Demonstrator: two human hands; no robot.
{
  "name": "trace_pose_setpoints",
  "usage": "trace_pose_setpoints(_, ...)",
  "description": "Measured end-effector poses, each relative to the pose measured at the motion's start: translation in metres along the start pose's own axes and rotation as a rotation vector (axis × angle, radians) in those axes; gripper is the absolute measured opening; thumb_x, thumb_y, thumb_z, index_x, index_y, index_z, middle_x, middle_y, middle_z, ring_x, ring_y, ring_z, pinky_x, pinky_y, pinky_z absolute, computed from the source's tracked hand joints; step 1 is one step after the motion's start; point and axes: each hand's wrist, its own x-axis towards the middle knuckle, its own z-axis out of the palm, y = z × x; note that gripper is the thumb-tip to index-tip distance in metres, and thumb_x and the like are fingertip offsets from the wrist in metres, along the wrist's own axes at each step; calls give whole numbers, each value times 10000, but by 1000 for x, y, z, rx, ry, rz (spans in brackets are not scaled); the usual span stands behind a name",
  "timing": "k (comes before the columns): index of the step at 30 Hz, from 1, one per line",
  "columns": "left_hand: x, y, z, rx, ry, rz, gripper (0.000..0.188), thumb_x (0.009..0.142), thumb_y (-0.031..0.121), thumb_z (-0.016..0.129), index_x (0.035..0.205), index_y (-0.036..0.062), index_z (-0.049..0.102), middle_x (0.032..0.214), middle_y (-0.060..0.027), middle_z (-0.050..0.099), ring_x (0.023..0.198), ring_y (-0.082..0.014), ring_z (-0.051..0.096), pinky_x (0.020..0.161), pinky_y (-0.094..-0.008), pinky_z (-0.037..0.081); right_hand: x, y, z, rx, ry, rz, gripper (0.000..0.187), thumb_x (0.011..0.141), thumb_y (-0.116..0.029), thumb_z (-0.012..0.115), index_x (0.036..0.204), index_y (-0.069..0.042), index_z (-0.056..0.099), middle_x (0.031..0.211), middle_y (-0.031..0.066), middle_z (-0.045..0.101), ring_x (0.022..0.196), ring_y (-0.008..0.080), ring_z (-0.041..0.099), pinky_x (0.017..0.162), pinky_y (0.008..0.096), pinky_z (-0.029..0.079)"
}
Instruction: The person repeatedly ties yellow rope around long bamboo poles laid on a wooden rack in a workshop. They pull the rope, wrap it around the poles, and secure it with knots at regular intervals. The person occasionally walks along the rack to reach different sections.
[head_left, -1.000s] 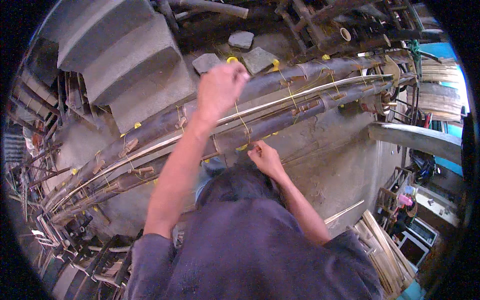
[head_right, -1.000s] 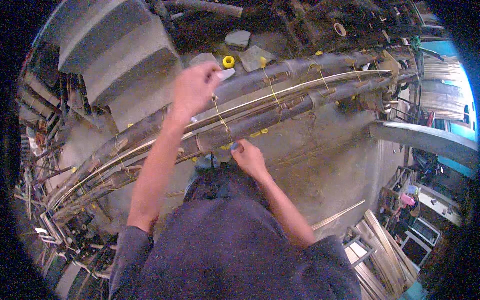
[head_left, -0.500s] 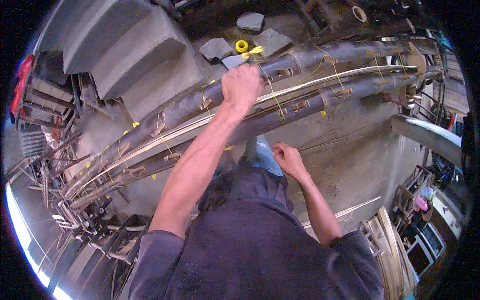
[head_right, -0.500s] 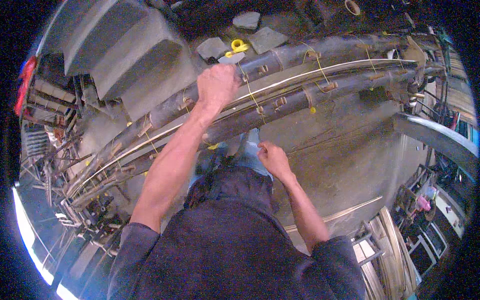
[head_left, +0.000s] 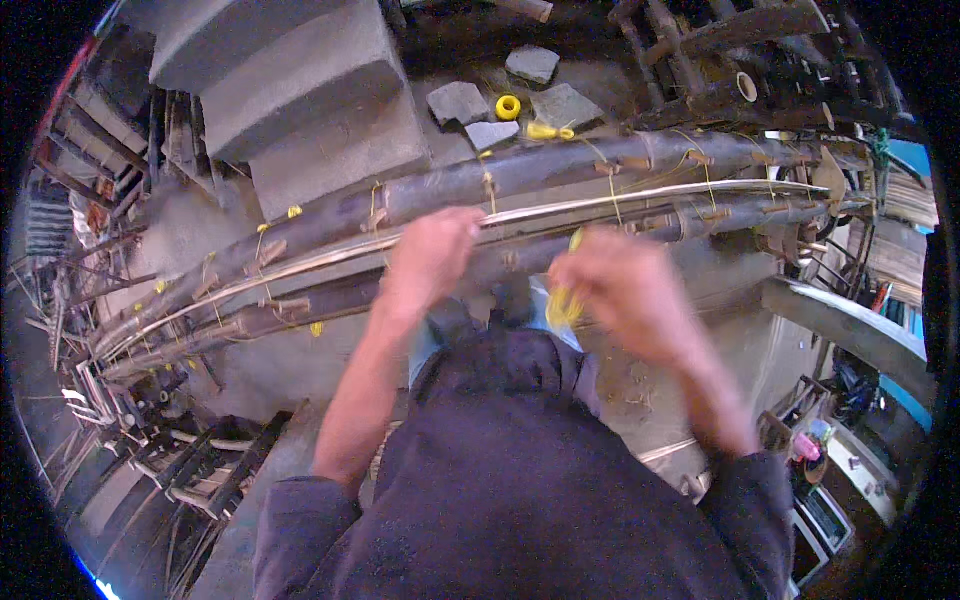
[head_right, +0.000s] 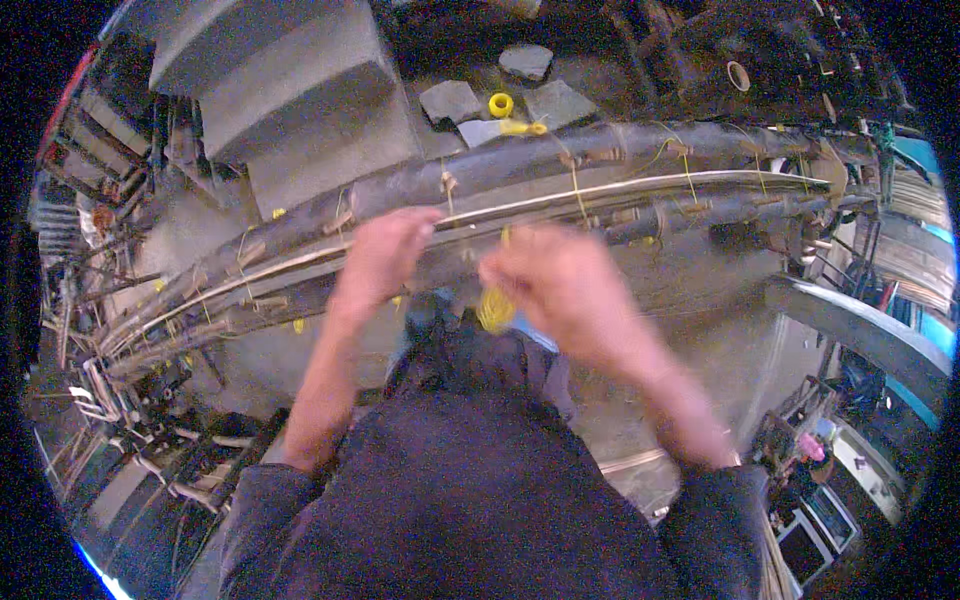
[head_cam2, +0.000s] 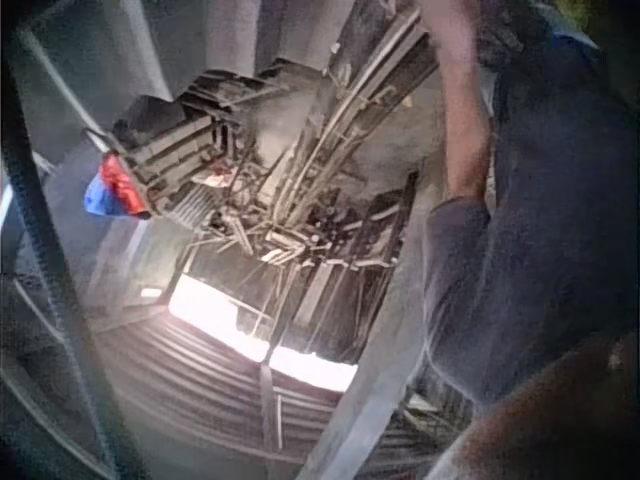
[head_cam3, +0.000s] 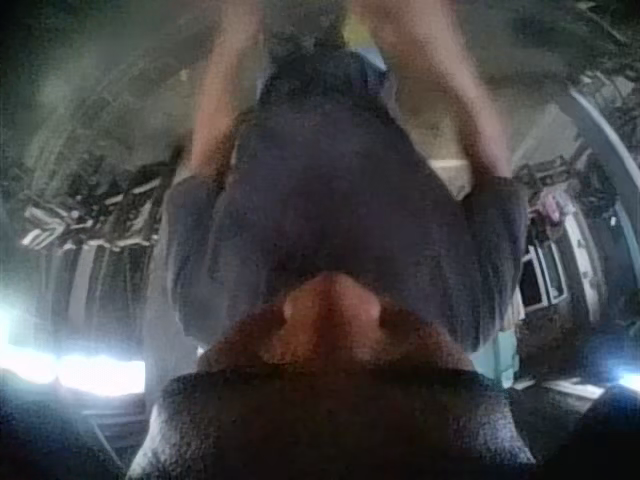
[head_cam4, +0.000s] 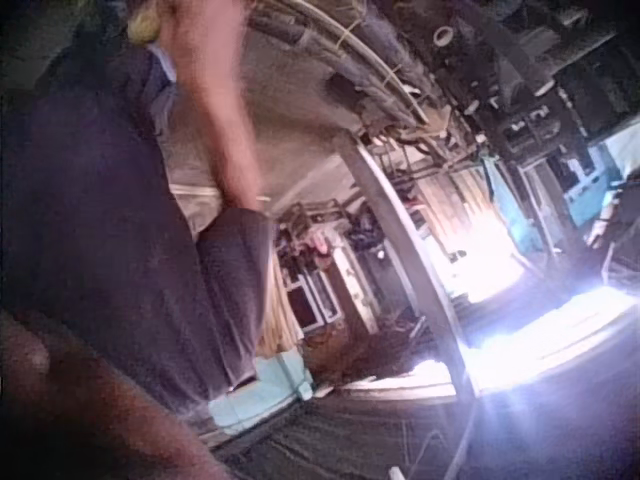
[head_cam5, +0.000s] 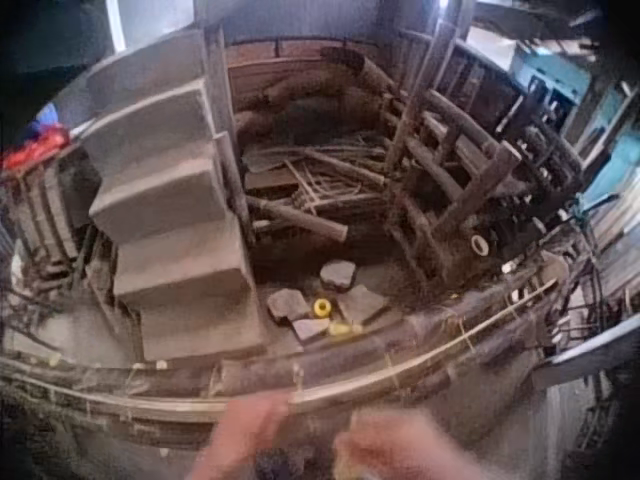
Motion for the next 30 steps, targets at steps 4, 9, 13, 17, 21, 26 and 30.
trace_pose_setpoints(4,-4,13,47,-369,458,65,263,830,238,666,1039,79,653,999,-132,668,884,-285,642,771,-396,479,103,-55,0,-435,-303,-571,149,801,-126,620,924,-50,658,918,133,618,880,338,605,776,430,503)
trace_pose_setpoints(9,4,-8,49,110,308,102,171,859,263,645,906,108,700,837,-96,692,770,-288,651,682,-409,463,175,-13,16,-417,-111,9,278,916,-239,531,1035,-20,653,986,189,655,925,360,628,835,405,511)
trace_pose_setpoints(13,7,1,41,141,289,134,178,864,264,635,888,102,706,798,-112,689,746,-300,656,671,-403,475,194,57,28,-253,59,135,240,927,-231,522,972,-38,656,898,153,657,826,324,629,746,395,504)
trace_pose_setpoints(17,-1,-12,39,162,301,85,178,881,259,613,888,105,701,855,-65,704,806,-254,667,683,-385,478,84,35,77,-95,182,-386,85,839,-137,591,845,-67,638,768,96,648,666,285,618,630,384,498)
trace_pose_setpoints(21,10,10,27,-486,150,-90,306,964,325,534,929,59,682,887,-58,705,839,-154,664,728,-325,482,24,57,179,-21,-204,-338,188,874,-242,548,799,-71,562,772,115,631,732,326,655,640,459,524)
trace_pose_setpoints(26,113,36,-24,-372,4,-135,352,971,308,509,834,9,637,702,-88,610,697,-132,558,675,-311,458,19,46,167,-64,-324,-221,174,856,-234,545,821,-65,574,785,115,642,744,328,661,628,446,536)
trace_pose_setpoints(30,151,-37,25,-494,-121,-378,421,935,416,529,894,12,644,766,-112,644,737,-214,613,682,-370,477,8,44,157,-113,-100,-339,204,825,-182,591,1001,-79,574,858,131,650,757,299,667,661,418,543)
